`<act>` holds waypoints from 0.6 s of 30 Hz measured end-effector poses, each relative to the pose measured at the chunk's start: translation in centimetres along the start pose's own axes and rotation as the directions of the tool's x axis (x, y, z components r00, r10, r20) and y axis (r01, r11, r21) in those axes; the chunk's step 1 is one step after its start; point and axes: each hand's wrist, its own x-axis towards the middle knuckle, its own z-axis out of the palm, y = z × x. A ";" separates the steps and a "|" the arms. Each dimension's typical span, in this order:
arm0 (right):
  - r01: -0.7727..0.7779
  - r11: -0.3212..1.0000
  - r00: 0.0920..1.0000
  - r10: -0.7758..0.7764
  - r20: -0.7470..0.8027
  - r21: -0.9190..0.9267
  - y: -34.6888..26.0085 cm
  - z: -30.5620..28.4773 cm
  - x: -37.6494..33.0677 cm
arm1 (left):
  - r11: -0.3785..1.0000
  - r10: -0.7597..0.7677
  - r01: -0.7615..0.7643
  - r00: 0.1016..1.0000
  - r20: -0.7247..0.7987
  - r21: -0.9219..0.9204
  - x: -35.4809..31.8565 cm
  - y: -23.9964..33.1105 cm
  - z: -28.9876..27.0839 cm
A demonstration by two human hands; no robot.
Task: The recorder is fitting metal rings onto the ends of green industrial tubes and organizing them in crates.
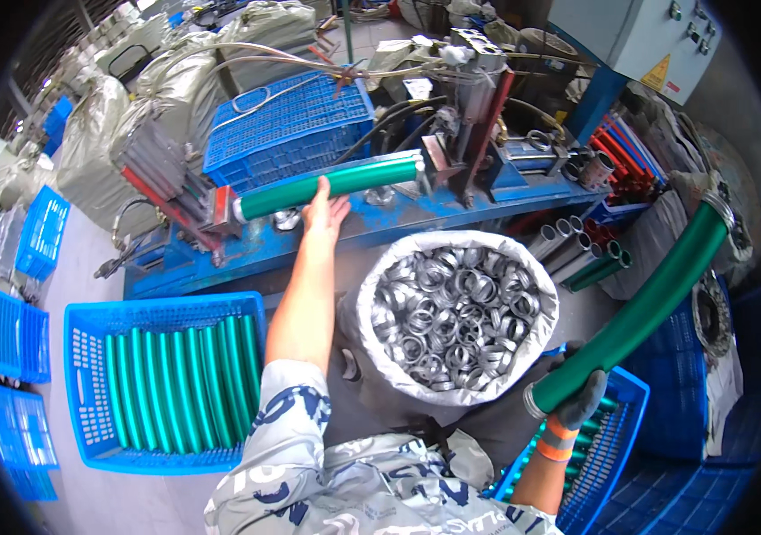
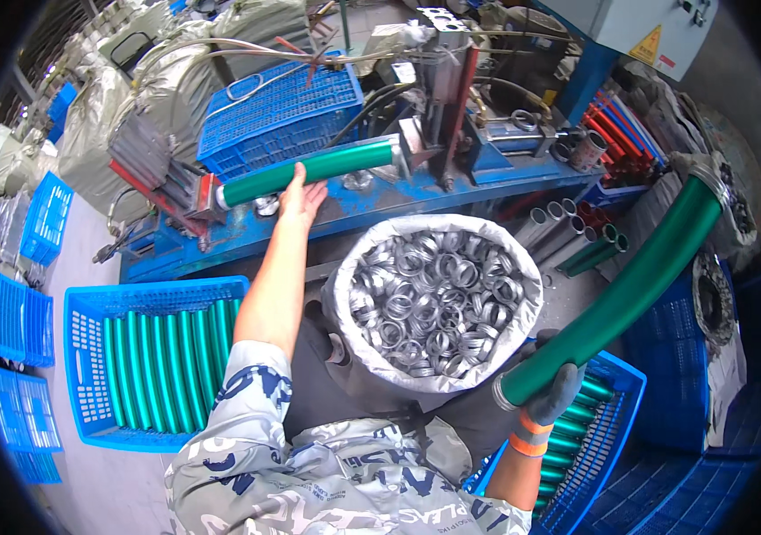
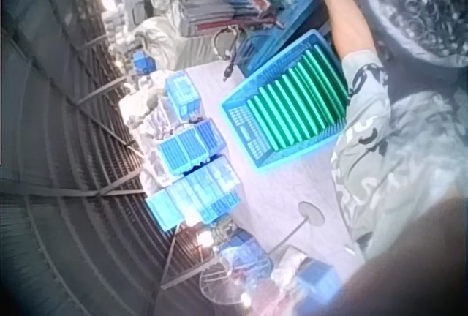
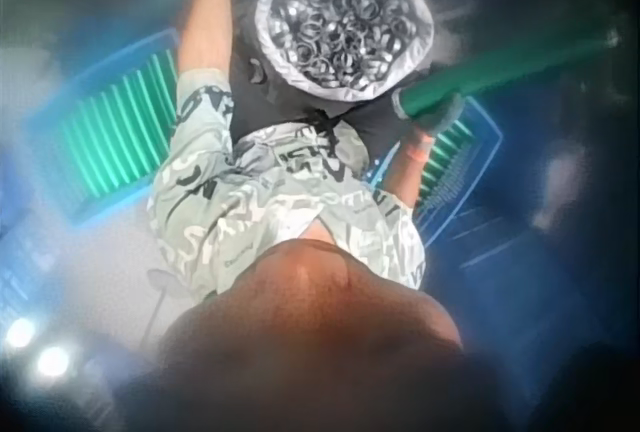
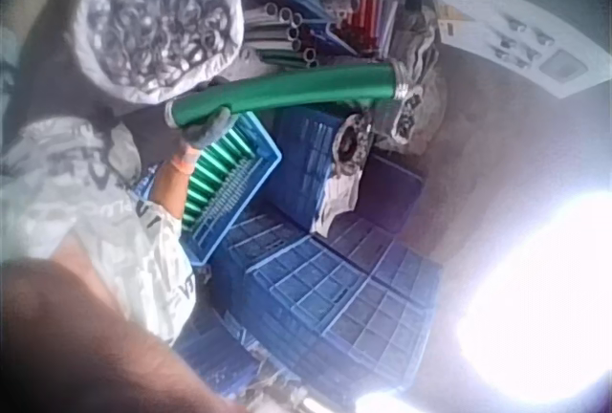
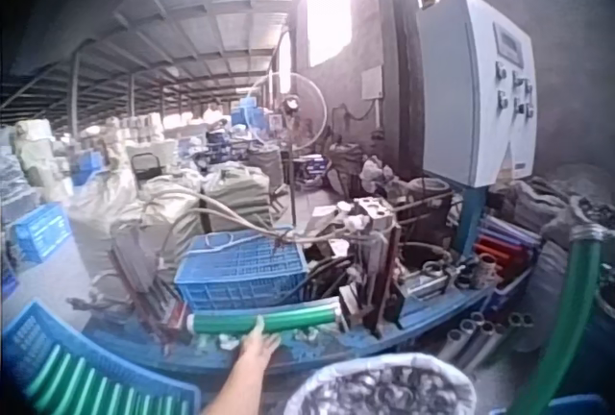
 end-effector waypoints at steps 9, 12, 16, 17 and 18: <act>-0.057 0.996 0.998 0.060 -0.031 0.074 -0.9 -2.7 -1.6 | 0.997 0.014 -0.013 1.000 -0.014 0.075 0.2 1.4 -0.9; -0.045 0.999 0.987 0.044 -0.156 0.000 -1.7 -7.3 -2.6 | 0.994 0.018 -0.015 0.999 -0.031 0.107 -0.1 1.6 -1.9; 0.045 0.904 0.890 -0.230 -0.394 -0.425 -5.6 -20.5 -8.5 | 0.990 -0.072 0.066 0.996 0.043 0.123 0.7 -3.0 0.2; -0.008 0.870 0.860 -0.246 -0.448 -0.492 -6.2 -24.7 -10.5 | 0.988 -0.086 0.078 0.995 0.056 0.134 1.6 -4.0 0.3; -0.100 0.782 0.858 -0.246 -0.452 -0.616 -5.6 -30.8 -12.3 | 0.999 -0.036 0.035 0.999 0.027 0.024 2.9 -5.0 0.6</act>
